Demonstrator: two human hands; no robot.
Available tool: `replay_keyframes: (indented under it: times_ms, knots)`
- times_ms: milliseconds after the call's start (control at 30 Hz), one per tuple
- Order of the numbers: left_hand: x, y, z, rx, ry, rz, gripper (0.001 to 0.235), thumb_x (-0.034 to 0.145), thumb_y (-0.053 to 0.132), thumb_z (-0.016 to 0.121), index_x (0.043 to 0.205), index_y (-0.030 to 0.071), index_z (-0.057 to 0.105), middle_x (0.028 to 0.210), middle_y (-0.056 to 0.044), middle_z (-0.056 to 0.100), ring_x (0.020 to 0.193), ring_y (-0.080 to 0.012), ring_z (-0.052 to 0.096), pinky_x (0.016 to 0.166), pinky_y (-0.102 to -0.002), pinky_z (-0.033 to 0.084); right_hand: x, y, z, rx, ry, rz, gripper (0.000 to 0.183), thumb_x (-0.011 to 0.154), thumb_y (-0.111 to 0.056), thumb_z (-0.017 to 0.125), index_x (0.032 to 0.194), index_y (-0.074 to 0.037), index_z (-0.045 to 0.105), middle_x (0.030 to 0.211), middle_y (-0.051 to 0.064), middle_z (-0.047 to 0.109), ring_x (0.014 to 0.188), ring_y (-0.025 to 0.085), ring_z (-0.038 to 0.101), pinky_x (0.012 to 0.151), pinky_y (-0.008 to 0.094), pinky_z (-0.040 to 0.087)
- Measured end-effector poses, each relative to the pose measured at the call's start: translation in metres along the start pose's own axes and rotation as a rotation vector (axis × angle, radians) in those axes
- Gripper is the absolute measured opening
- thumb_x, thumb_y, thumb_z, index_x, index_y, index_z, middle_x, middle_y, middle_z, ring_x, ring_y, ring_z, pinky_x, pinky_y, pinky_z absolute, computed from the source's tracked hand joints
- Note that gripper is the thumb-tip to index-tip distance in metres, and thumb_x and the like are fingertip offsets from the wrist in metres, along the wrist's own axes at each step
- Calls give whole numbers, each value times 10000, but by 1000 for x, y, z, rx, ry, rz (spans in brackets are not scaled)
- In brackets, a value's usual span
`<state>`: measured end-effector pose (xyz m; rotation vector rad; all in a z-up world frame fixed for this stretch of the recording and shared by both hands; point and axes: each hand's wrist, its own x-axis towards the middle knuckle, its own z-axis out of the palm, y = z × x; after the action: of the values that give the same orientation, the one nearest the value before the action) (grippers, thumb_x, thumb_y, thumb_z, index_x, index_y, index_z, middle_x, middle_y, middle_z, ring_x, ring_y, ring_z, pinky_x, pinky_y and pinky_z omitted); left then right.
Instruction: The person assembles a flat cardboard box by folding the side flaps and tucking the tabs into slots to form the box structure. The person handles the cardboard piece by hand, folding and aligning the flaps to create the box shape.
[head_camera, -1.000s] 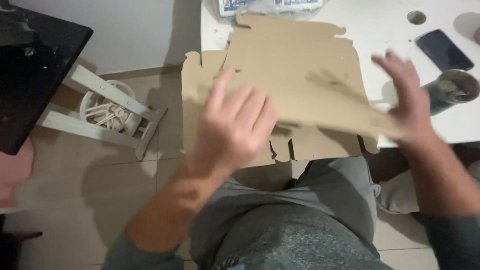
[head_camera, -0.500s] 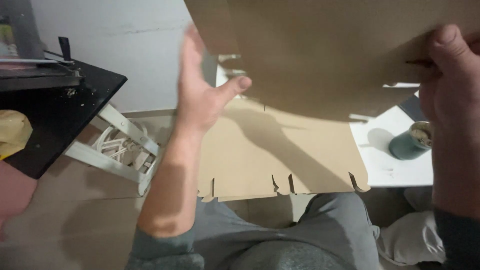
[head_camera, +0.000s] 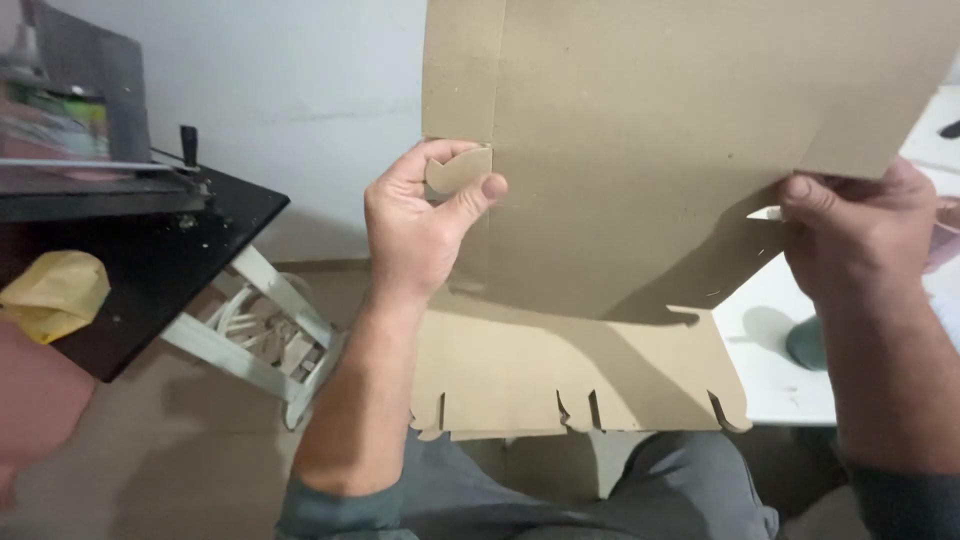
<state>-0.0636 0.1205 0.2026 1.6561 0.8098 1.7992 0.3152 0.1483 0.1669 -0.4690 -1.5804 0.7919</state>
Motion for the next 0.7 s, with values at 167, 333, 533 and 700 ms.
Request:
replay_keyframes:
  times_ms: [167,333,533,700]
  knots:
    - [-20,-26,-9,-158,98,-172,235,892,131,854,1064,17,743,979,-48,761,862,-102,694,777,-252,604,-23,9,16,101,44,-26,124,1029,5,719,1151,-3,697,1117,140,735,1044,178,738,958,315,622]
    - [-51,-50,-13,-266,89,32,188,939,61,861,1024,68,694,1128,-29,752,1078,-136,690,1024,-315,592,-46,18,25,161,25,-12,88,993,13,776,1065,-13,733,1011,138,764,928,186,752,862,326,630]
    - [-3,-62,-5,-372,-59,550,237,1024,7,710,1193,171,734,1085,58,746,1011,-129,732,1232,-337,491,-11,18,27,-109,-18,-321,322,789,-73,442,996,-76,689,1000,54,711,1129,195,730,1224,406,552]
    - [-24,-20,-7,-203,-12,-50,668,792,83,873,1397,195,613,1369,-33,693,1162,-211,675,1127,-533,545,-46,65,-10,82,246,-119,150,901,-128,834,929,-14,740,876,180,712,771,267,681,692,468,490]
